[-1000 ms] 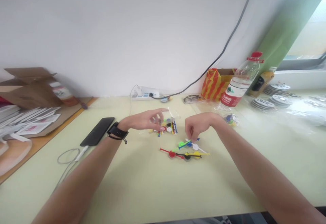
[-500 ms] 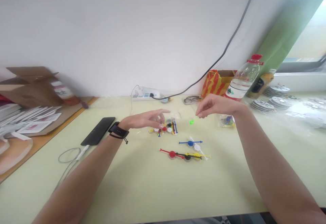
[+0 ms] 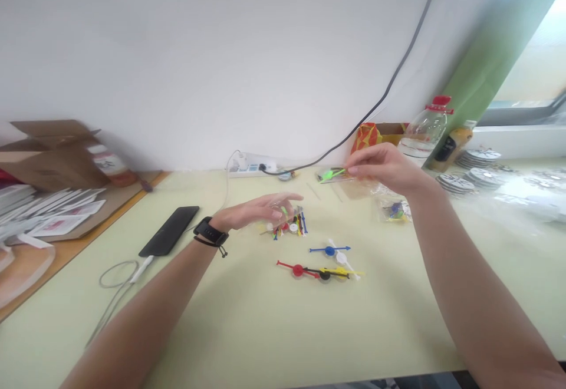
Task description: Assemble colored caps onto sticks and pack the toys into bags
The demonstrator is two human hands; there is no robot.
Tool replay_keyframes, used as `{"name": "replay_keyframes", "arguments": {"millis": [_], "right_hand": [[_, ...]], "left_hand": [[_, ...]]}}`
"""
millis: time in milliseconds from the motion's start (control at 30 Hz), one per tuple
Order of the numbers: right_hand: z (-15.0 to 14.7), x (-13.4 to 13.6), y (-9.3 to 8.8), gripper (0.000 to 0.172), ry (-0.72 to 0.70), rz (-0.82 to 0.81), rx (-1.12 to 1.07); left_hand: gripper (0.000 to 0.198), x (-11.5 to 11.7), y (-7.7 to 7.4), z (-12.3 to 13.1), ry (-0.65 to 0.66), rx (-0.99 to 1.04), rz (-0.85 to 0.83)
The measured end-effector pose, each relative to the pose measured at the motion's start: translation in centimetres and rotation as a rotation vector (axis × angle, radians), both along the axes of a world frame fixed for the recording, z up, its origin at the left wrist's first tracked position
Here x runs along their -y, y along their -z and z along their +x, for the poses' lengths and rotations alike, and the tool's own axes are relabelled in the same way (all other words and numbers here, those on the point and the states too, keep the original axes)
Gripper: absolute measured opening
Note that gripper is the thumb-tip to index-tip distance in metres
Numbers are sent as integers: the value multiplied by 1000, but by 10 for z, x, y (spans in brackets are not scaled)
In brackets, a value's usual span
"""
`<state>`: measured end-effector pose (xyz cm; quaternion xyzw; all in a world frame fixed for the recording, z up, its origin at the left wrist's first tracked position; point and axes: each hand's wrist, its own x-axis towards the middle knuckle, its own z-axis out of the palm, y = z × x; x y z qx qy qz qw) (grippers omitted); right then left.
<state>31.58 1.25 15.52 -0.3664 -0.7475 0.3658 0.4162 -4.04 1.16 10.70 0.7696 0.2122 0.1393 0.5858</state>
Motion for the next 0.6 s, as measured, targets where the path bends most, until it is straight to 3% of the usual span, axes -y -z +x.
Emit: {"name": "replay_keyframes", "arguments": {"millis": [200, 367, 467, 600], "right_hand": [[-26, 1, 3, 28, -156, 15, 142], [-38, -2, 11, 34, -275, -49, 232], [-35, -6, 15, 42, -272, -125, 298], [-27, -14, 25, 35, -263, -242, 573]], "left_hand": [[70, 8, -5, 11, 69, 60, -74], [69, 7, -2, 14, 59, 46, -99], [69, 4, -1, 11, 49, -33, -105], [67, 4, -1, 8, 73, -73, -48]]}}
